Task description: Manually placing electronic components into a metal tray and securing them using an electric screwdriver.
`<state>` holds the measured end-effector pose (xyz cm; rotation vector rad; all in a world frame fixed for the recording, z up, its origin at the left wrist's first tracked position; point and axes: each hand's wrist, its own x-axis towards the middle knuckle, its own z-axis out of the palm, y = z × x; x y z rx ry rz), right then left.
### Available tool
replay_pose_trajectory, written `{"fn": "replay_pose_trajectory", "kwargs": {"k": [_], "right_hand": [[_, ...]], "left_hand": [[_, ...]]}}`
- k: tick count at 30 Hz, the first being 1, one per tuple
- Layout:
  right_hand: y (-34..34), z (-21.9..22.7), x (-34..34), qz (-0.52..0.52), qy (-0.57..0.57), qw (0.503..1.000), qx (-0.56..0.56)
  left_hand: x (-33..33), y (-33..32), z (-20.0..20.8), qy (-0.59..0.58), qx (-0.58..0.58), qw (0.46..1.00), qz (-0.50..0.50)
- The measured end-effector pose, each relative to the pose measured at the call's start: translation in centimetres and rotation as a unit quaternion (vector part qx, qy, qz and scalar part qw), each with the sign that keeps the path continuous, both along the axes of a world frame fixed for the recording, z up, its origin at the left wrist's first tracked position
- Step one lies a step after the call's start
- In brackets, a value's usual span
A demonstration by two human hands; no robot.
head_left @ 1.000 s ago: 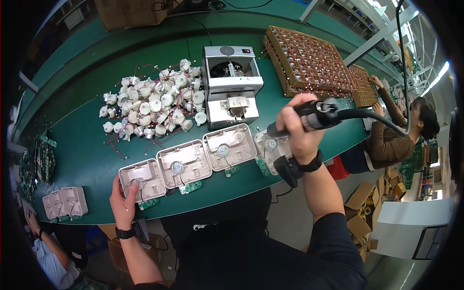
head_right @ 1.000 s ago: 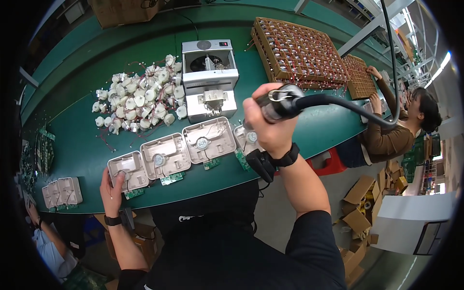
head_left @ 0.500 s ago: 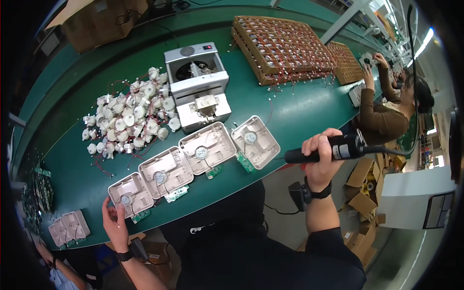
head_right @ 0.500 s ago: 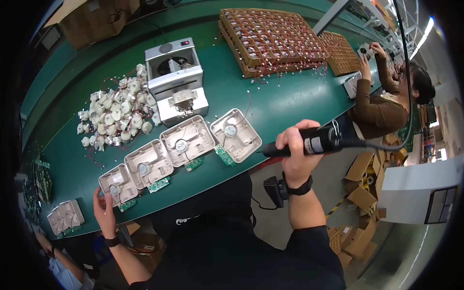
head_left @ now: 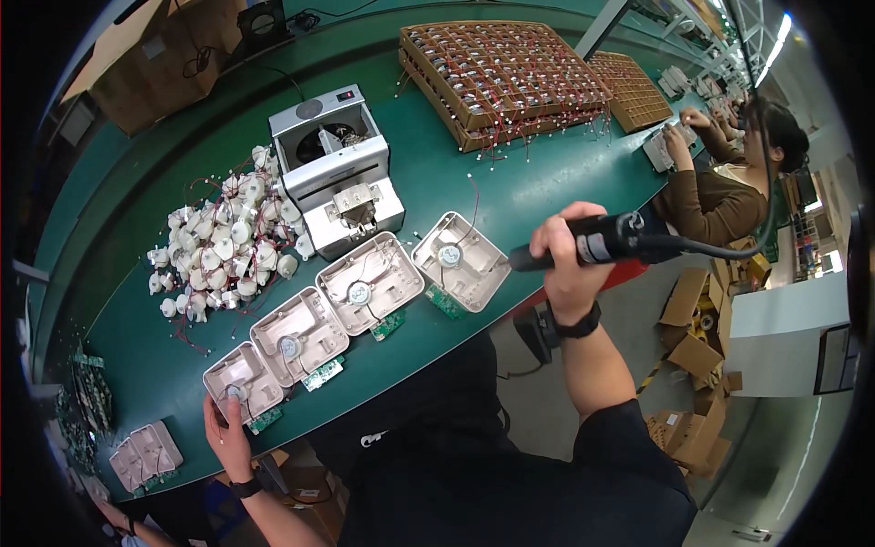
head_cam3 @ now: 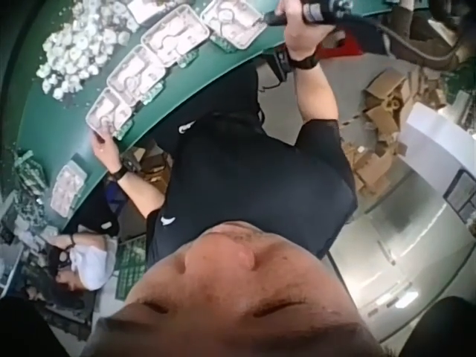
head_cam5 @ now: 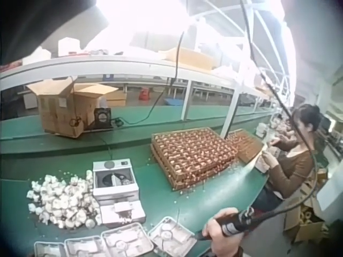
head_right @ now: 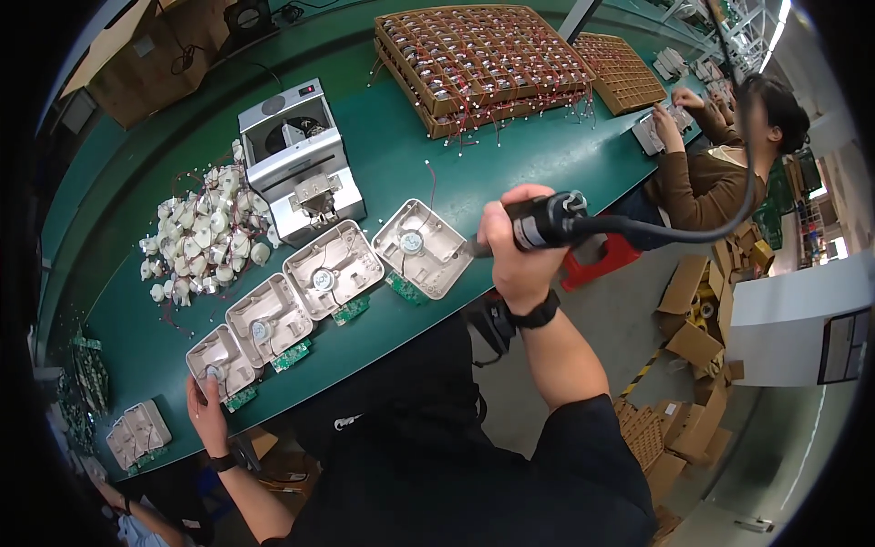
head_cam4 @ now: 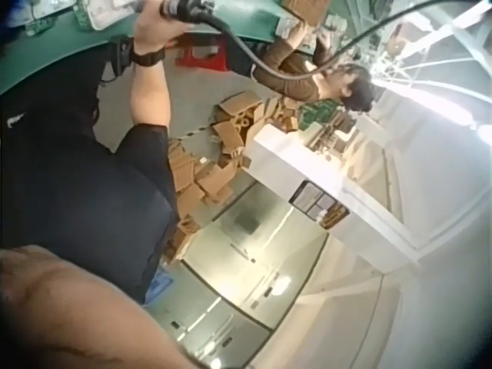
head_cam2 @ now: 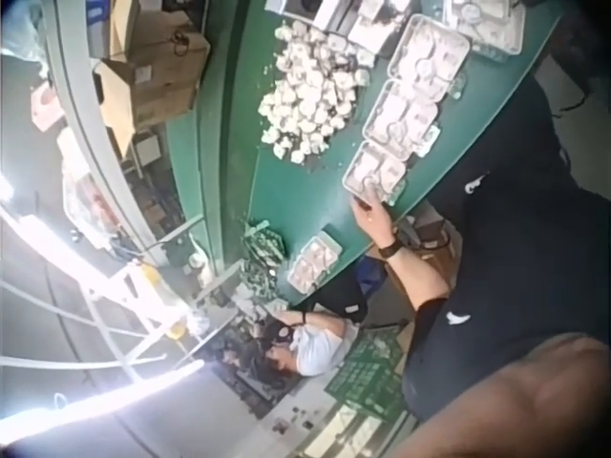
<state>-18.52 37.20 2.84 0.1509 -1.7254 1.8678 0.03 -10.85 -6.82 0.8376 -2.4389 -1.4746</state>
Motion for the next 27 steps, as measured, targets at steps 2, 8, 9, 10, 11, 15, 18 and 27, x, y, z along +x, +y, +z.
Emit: {"fn": "replay_pose_trajectory", "kwargs": {"k": [2, 8, 9, 10, 11, 15, 18, 27], "right_hand": [[0.5, -0.7, -1.6, -0.006, -0.006, 1.000, 0.025], [0.3, -0.5, -4.8, 0.058, 0.038, 0.998, 0.011], [0.1, -0.4, -4.9, 0.072, 0.036, 0.997, 0.009], [0.0, -0.3, -4.9, 0.074, 0.036, 0.997, 0.009], [-0.1, -0.2, -4.8, 0.083, 0.030, 0.996, 0.016], [-0.8, -0.1, -5.1, 0.117, 0.019, 0.993, 0.012], [-1.3, -0.1, -5.1, 0.146, 0.020, 0.989, -0.023], [-3.2, 4.1, -3.6, 0.138, 0.075, 0.986, -0.048]], "left_hand": [[0.2, -0.1, 0.0, -0.007, 0.000, 1.000, 0.003], [0.3, -0.3, -0.2, -0.006, 0.015, 1.000, 0.002], [0.3, -0.2, -0.4, 0.005, 0.012, 1.000, 0.005], [0.2, -0.1, -0.5, 0.017, 0.009, 1.000, 0.008], [0.2, 0.1, -0.6, 0.028, 0.006, 1.000, 0.012], [-0.1, 0.3, -0.3, 0.034, 0.007, 0.999, 0.009], [-0.4, 0.2, -0.5, 0.038, 0.015, 0.999, 0.031], [-0.3, -0.1, -0.6, 0.044, 0.024, 0.999, 0.001]]}}
